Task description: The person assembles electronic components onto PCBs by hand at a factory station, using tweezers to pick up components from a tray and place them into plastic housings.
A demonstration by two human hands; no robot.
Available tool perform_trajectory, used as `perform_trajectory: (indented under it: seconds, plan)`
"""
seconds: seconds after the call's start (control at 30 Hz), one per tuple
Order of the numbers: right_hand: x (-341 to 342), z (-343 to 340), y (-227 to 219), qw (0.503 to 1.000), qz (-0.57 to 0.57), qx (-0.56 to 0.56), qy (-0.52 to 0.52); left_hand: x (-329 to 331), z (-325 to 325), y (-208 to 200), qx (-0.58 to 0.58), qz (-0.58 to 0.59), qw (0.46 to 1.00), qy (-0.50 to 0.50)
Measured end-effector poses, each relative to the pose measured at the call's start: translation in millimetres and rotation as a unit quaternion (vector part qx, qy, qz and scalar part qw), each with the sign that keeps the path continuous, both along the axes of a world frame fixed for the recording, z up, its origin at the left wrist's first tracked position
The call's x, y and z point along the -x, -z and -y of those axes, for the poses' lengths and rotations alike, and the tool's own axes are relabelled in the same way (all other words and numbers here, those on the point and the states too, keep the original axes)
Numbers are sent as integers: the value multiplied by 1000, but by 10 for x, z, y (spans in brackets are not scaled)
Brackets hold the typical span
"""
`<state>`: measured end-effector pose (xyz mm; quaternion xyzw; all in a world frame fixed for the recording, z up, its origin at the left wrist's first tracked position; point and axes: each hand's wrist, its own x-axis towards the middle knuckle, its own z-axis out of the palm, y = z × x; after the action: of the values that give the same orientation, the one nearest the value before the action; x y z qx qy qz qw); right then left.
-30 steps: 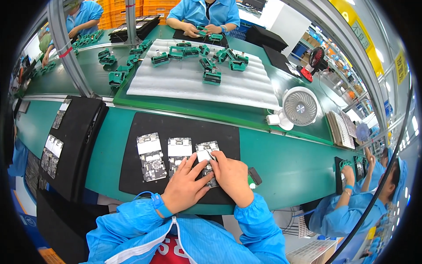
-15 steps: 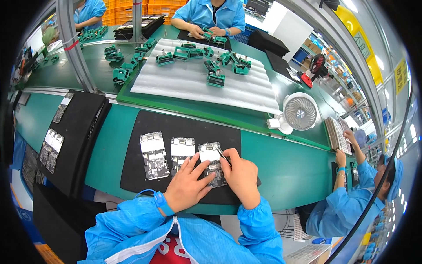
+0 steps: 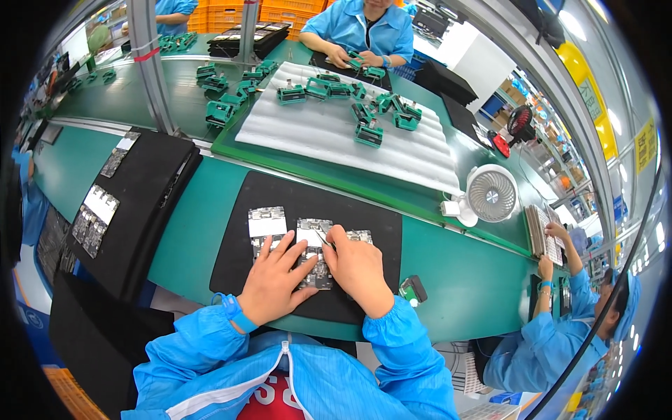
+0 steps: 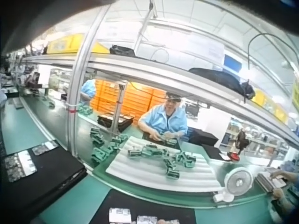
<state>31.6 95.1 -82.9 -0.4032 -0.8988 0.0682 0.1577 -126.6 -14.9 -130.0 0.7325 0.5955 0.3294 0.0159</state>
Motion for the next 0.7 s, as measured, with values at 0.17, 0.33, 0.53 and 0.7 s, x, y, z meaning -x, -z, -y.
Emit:
perform_trajectory:
  seconds: [0.17,0.33,0.53,0.7]
  plan:
    - [101,78,101,1000,-9,-3,-1,20,12,19,16,21,1000,13]
    - [106,91,125,1000,1,-1,11,27,4,13,17,27,999,17]
    - [150,126,90,996,61,-62,1,32,0,37,21,27,999,17]
    - [142,134,4,995,81,-64,8,32,15,39,22,29,999,16]
